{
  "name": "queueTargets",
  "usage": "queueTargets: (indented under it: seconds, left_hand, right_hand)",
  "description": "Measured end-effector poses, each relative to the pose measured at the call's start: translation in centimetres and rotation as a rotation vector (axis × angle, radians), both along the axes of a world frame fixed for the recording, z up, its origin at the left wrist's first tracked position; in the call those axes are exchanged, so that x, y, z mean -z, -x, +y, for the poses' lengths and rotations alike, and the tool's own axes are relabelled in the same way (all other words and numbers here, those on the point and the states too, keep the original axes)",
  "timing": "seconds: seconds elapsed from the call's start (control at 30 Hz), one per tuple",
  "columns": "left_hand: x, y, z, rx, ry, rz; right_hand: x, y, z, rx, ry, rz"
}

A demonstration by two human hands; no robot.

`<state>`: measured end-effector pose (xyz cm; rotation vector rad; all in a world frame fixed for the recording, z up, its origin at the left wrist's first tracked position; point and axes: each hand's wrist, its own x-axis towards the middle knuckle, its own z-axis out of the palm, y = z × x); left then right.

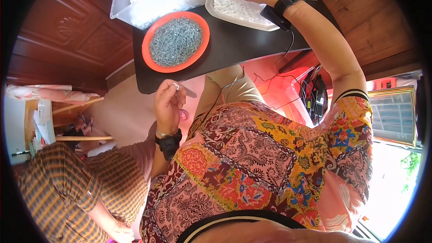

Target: Assembling small white plastic components by manually inserting metal pins into them.

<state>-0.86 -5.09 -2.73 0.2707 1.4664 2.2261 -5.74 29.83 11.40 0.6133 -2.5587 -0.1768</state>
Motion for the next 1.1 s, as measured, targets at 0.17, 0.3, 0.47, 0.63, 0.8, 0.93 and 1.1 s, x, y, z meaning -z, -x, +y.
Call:
queueTargets:
  seconds: [0.17, 0.3, 0.47, 0.63, 0.8, 0.93, 1.1]
  left_hand:
    - [0.2, -0.6, 0.2, 0.008, -0.024, 0.052]
    - [0.2, -0.5, -0.3, -0.011, -0.039, 0.043]
    - [0.4, 0.0, -0.2, -0.008, -0.038, 0.025]
    - [0.2, 0.0, 0.1, -0.011, -0.033, 0.021]
    - [0.0, -0.5, 0.2, -0.012, -0.043, 0.026]
    - [0.3, -0.6, -0.1, -0.013, -0.053, 0.032]
    - [0.9, -0.3, 0.0, 0.023, -0.069, 0.024]
  right_hand:
    - [3.9, 1.2, 0.3, -0.026, -0.337, 0.021]
    - [2.6, 2.7, -1.5, 0.175, -0.131, -0.319]
    - [1.7, 3.1, 0.1, 0.269, -0.121, -0.282]
    - [1.9, 2.2, -1.0, -0.028, 0.038, 0.045]
    - [2.2, 2.9, -3.2, 0.114, -0.038, -0.23]
    - [2.6, 4.0, -1.9, 0.126, -0.071, -0.326]
    - [2.0, 3.4, 0.6, 0.213, -0.061, -0.253]
